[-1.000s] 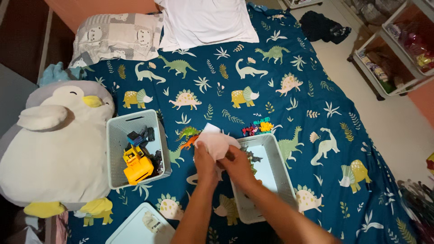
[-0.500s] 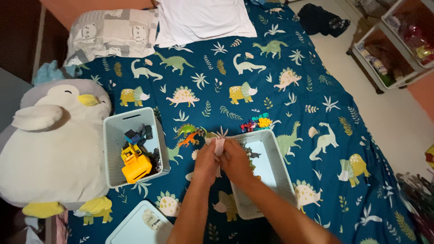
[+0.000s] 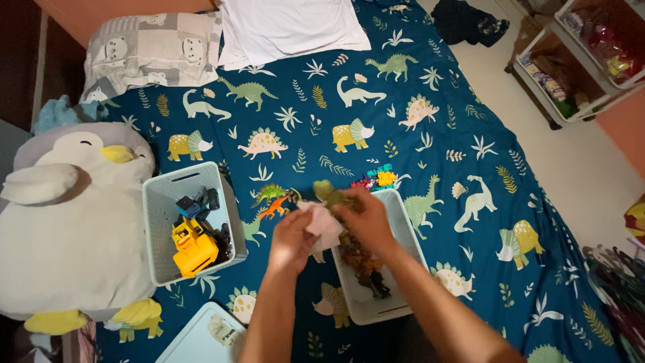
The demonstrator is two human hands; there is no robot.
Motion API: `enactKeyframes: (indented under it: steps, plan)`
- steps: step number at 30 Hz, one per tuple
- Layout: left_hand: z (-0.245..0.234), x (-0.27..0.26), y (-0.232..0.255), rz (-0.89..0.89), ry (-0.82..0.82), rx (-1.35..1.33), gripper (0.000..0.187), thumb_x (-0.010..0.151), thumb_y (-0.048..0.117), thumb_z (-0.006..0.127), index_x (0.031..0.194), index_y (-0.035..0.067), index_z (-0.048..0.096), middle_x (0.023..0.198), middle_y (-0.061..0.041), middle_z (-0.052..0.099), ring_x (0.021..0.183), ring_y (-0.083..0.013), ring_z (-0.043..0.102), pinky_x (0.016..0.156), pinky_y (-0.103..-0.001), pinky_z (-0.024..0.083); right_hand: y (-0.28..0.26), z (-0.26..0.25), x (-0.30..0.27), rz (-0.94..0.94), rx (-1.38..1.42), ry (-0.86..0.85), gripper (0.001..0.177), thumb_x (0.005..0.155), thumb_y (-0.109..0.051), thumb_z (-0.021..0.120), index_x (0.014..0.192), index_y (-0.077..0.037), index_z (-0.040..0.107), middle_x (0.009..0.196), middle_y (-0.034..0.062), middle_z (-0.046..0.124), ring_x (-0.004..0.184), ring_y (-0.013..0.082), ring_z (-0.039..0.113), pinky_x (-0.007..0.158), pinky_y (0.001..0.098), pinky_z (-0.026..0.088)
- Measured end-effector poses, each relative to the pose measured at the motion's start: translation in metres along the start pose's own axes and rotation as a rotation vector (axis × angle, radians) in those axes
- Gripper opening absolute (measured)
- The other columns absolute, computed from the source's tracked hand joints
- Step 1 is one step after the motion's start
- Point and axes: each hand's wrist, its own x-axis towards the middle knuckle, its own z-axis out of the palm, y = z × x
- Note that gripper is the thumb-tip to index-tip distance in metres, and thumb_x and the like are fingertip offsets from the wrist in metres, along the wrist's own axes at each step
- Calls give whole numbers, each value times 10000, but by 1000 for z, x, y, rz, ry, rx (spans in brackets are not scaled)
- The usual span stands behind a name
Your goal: The person cleans various plastic toys by hand using a white cloth on a dinosaur-patterned bedspread.
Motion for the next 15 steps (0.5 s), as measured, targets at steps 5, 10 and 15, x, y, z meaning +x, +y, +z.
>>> enactKeyframes:
  steps: [5, 10, 15]
  plan:
    - [18, -23, 29, 26, -182, -272, 380, 980, 297, 504, 1258, 57, 603, 1147, -81, 701, 1026, -222, 687, 876, -401, 561, 15, -15, 16, 334, 439, 120, 164, 983, -170, 659, 1045, -35, 590, 925, 79, 676, 798, 228, 712, 702, 333, 585]
    - [49, -20, -2, 269, -234, 307, 480, 1074, 210, 557, 1478, 17, 384, 1257, -114, 543, 1136, -226, 557, 937, -391, 478, 23, 27, -19, -183, -50, 126, 336, 905, -64, 714, 1219, -8, 607, 1087, 121, 680, 997, 202, 658, 863, 325, 532]
    - [57, -14, -3, 379, 28, 483, 465, 976, 209, 506, 1411, 63, 434, 1195, -96, 639, 1034, -168, 660, 873, -339, 544, 0, 22, -29, -385, -236, -73, 544, 771, -85, 798, 1264, 6, 585, 1214, 121, 635, 1122, 200, 627, 971, 345, 501]
